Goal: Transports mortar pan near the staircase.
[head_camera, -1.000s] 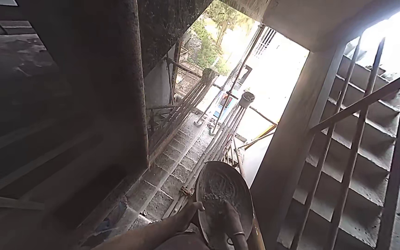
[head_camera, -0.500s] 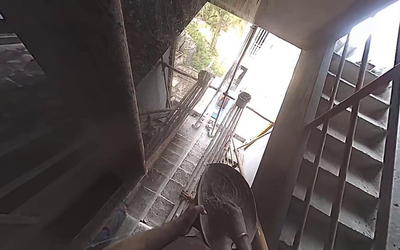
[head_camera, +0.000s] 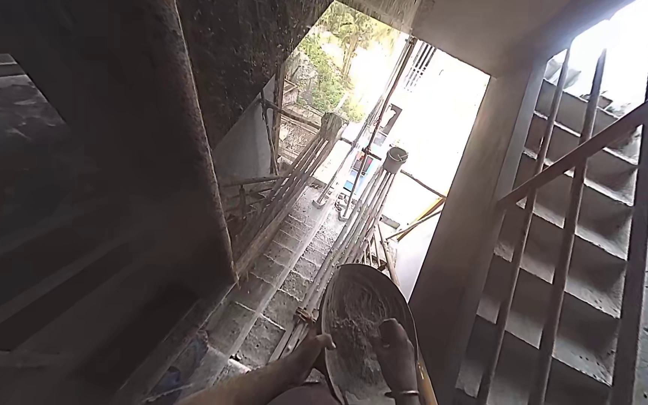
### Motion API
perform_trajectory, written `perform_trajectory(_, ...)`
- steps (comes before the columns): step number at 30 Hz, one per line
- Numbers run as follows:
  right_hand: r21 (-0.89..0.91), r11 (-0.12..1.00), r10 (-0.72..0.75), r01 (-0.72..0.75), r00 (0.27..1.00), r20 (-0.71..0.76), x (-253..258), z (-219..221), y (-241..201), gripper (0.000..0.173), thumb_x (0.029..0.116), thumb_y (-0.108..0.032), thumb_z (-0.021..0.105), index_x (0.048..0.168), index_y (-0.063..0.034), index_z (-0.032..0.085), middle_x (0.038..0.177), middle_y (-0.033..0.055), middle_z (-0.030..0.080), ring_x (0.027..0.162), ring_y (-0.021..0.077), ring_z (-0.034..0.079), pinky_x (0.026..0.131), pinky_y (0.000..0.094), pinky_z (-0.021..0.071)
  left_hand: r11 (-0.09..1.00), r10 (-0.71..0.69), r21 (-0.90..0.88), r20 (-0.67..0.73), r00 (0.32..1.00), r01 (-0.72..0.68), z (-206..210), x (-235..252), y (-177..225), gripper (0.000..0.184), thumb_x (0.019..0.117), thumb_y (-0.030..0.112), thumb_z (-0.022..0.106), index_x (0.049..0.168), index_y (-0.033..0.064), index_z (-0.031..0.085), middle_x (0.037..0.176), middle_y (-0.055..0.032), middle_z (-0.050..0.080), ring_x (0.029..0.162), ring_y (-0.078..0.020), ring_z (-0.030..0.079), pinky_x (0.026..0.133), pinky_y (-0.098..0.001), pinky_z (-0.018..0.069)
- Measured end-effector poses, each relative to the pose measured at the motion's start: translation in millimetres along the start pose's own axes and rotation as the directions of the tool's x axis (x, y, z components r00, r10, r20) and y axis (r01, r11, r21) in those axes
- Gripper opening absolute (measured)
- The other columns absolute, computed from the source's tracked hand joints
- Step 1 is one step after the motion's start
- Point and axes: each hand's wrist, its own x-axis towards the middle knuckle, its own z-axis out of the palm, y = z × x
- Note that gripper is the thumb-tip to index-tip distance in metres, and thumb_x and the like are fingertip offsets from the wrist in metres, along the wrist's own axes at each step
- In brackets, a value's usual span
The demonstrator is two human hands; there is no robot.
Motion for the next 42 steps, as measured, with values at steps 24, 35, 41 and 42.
perform_trajectory(24, 0.429, 0.901, 0.054, -0.068, 0.998, 0.044, -26, -4, 11, 0.045, 0.0895, -0.018, 0.075, 0.133, -0.0086, 0.066, 0.126, 0.0122, 0.070, 0.110, 0.0216, 0.071, 0.099, 0.0416, 0.0572, 0.997, 0.060, 0.046, -0.085, 0.995, -0.056, 13, -8, -2, 0.065, 0.0847, 0.002, 0.053, 0.146, 0.0088, 0.030, 0.096, -0.0155, 0.069, 0.073, -0.0245, 0.073, 0.059, -0.0426, 0.0619)
perform_trajectory(35, 0.291, 0.956, 0.261, 0.035, 0.348, -0.900, -105, -190, 84, 0.052, 0.0934, -0.020, 0.067, 0.137, 0.0071, 0.056, 0.132, 0.0232, 0.062, 0.111, 0.0219, 0.066, 0.094, 0.0357, 0.0572, 0.991, 0.102, 0.092, -0.101, 0.990, -0.093, -10, -3, -6, 0.050, 0.0896, 0.006, 0.047, 0.138, 0.0082, 0.033, 0.098, -0.0073, 0.067, 0.078, -0.0160, 0.072, 0.065, -0.0409, 0.0625)
perform_trajectory(41, 0.080, 0.918, 0.098, -0.389, 0.026, -0.995, -204, -319, 122, 0.051, 0.1042, -0.032, 0.050, 0.138, 0.0066, 0.056, 0.133, 0.0320, 0.058, 0.126, 0.0383, 0.056, 0.109, 0.0417, 0.0440, 0.990, 0.138, 0.062, -0.188, 0.972, -0.129, -8, -10, -4, 0.051, 0.0891, 0.005, 0.048, 0.138, 0.0087, 0.036, 0.105, -0.0094, 0.065, 0.084, -0.0172, 0.070, 0.068, -0.0418, 0.0617)
perform_trajectory(42, 0.092, 0.879, 0.123, -0.468, 0.037, -0.992, -223, -325, 129, 0.053, 0.1048, -0.035, 0.049, 0.139, 0.0049, 0.056, 0.134, 0.0322, 0.058, 0.129, 0.0413, 0.054, 0.112, 0.0459, 0.0407, 0.988, 0.148, 0.068, -0.195, 0.970, -0.137, -8, -11, -2, 0.048, 0.0892, 0.005, 0.048, 0.136, 0.0086, 0.038, 0.103, -0.0083, 0.067, 0.083, -0.0161, 0.071, 0.067, -0.0406, 0.0621)
